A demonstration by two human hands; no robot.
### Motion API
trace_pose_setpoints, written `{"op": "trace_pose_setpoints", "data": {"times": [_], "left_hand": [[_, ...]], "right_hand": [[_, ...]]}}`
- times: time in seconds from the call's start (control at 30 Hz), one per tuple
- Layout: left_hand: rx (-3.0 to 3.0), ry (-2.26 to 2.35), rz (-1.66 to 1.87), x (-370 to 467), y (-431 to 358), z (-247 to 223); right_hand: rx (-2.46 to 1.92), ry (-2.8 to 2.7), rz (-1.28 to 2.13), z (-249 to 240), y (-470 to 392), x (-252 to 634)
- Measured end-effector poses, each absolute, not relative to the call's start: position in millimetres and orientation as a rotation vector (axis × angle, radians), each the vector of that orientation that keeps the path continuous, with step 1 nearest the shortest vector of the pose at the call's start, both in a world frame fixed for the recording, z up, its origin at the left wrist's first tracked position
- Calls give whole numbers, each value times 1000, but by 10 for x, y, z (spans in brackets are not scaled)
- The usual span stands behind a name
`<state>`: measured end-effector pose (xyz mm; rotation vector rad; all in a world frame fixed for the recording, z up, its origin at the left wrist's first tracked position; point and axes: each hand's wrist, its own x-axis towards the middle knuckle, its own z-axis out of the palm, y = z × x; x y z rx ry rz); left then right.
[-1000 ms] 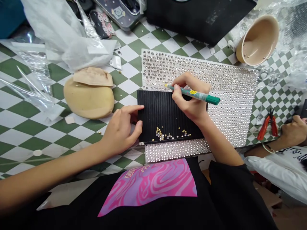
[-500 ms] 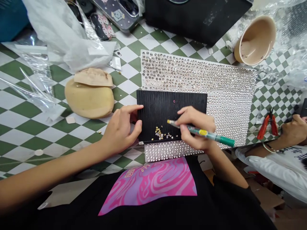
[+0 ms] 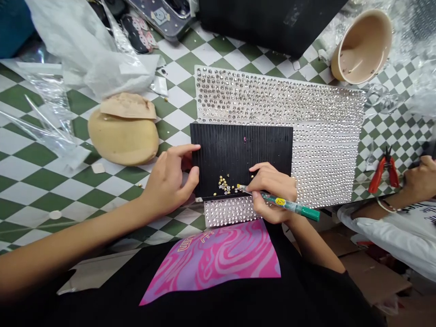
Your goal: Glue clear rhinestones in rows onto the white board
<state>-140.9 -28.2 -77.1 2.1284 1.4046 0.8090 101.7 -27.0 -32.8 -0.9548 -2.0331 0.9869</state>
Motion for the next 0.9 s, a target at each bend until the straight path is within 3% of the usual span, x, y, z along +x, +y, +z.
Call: {"op": "trace_pose_setpoints", "data": {"times": [0.5,0.73,0.9], "left_hand": [[2132,1402,811,-1402,-286,-778],[2134,1401,813,-1404,-281,-761],[2144,1398,821,-1407,-274,-761]], "right_hand": [[-950,-2005,977,-301,-235,1053],[-1143,-1650,448,-345,244,941],[-1158,-1870,500,-364,647,769]]}}
